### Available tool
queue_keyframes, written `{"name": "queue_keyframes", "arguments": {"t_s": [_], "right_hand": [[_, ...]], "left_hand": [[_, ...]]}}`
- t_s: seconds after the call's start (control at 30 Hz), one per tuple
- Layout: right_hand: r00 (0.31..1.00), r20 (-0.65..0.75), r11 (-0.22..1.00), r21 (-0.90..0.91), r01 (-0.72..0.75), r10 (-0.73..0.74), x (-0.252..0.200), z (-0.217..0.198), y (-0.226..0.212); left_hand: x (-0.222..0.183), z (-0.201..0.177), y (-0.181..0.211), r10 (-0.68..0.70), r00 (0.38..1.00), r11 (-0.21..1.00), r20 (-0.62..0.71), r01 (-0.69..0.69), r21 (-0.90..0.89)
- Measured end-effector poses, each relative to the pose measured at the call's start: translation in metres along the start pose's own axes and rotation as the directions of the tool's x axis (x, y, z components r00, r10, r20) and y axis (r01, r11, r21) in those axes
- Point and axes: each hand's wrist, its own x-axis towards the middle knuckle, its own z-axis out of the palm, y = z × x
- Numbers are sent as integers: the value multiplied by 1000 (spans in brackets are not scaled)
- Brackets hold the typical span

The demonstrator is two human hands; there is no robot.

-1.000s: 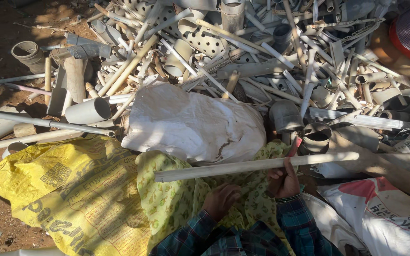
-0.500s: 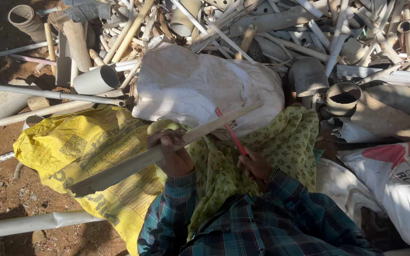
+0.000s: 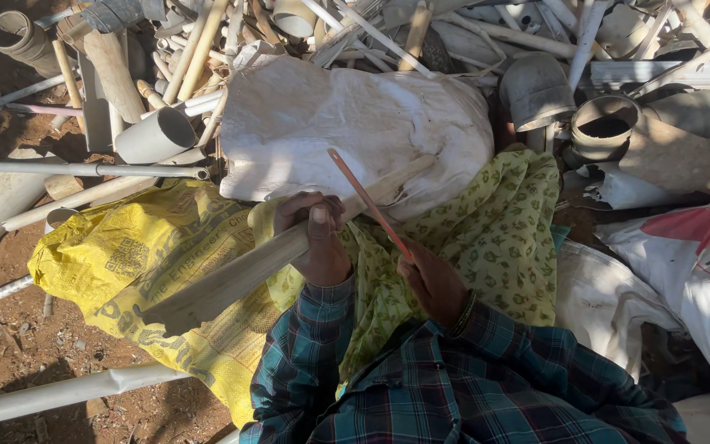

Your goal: The person uses a hacksaw to cut through a long plastic pipe while sitting on the ground in a cluttered outdoor area filled with various pipes and debris.

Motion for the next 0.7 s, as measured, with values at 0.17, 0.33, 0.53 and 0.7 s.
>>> {"name": "queue_keyframes", "arguments": {"t_s": [0.17, 0.33, 0.53, 0.7], "right_hand": [[882, 53, 865, 178, -470, 469, 43, -19, 30], [827, 296, 751, 350, -559, 478, 20, -27, 33], [922, 161, 839, 382, -387, 352, 26, -6, 32], [734, 186, 681, 280, -677, 653, 48, -25, 44]], "left_hand": [[-1, -9, -2, -1, 987, 1000, 158, 3, -16], [-1, -21, -3, 27, 949, 997, 315, -2, -78], [-11, -26, -4, 23, 960, 999, 279, -13, -38], [-7, -32, -2, 45, 964, 997, 263, -25, -80]]}}
